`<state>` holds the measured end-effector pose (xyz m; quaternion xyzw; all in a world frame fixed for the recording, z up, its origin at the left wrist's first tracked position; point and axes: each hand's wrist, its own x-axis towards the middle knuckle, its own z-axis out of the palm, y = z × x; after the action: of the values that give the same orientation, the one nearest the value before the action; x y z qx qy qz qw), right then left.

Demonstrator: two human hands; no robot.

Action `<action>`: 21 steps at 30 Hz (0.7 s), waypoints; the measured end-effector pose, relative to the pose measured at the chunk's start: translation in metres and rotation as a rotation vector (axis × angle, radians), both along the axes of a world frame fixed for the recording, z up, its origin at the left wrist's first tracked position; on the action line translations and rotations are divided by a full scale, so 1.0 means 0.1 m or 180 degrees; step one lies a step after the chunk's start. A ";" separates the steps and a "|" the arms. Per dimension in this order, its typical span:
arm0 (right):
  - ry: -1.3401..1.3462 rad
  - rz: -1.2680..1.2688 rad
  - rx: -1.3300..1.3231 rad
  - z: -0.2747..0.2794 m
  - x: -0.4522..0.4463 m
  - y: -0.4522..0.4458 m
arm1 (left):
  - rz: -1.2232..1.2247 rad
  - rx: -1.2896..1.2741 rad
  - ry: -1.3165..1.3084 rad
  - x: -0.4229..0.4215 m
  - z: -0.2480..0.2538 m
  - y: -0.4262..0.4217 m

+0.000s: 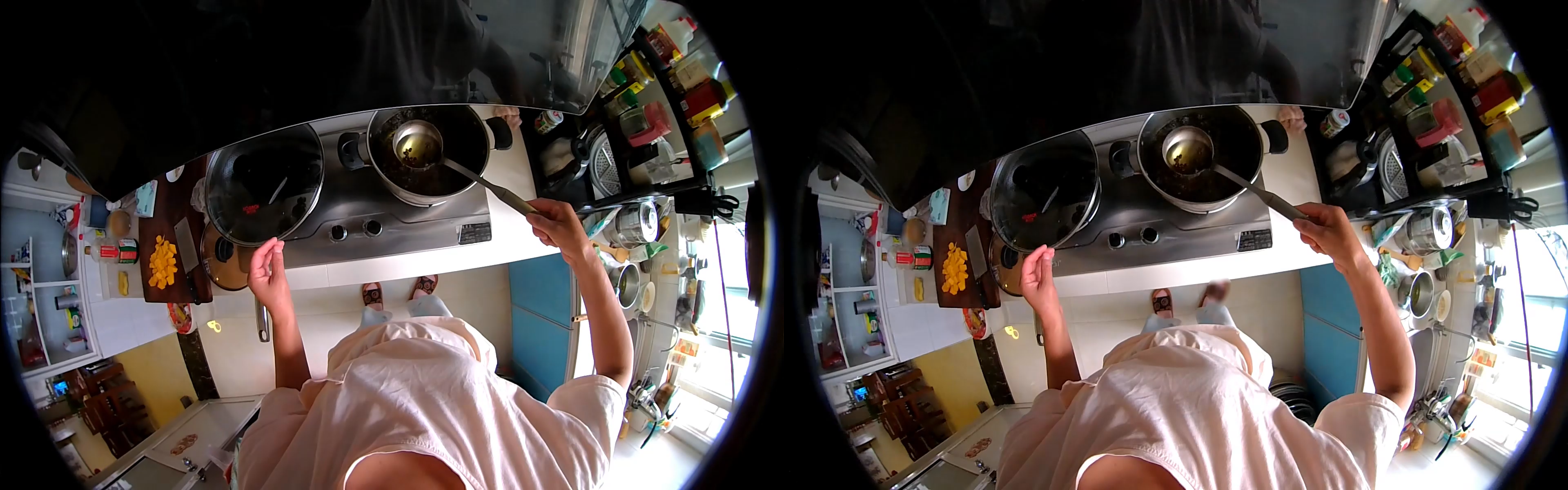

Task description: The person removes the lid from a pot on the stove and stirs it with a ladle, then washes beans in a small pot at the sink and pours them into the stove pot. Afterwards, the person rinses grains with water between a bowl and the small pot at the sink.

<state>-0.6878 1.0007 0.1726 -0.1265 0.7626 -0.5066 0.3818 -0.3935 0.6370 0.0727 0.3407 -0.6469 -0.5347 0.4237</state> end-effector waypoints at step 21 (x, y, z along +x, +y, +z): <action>0.0454 -0.0196 0.0069 -0.34 0.69 0.00 | -0.0163 0.0109 0.0063 -0.08 -0.04 0.03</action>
<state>-0.6185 1.0007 0.1385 -0.1345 0.7969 -0.4995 0.3121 -0.4011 0.6399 0.0688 0.3260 -0.6419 -0.5597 0.4104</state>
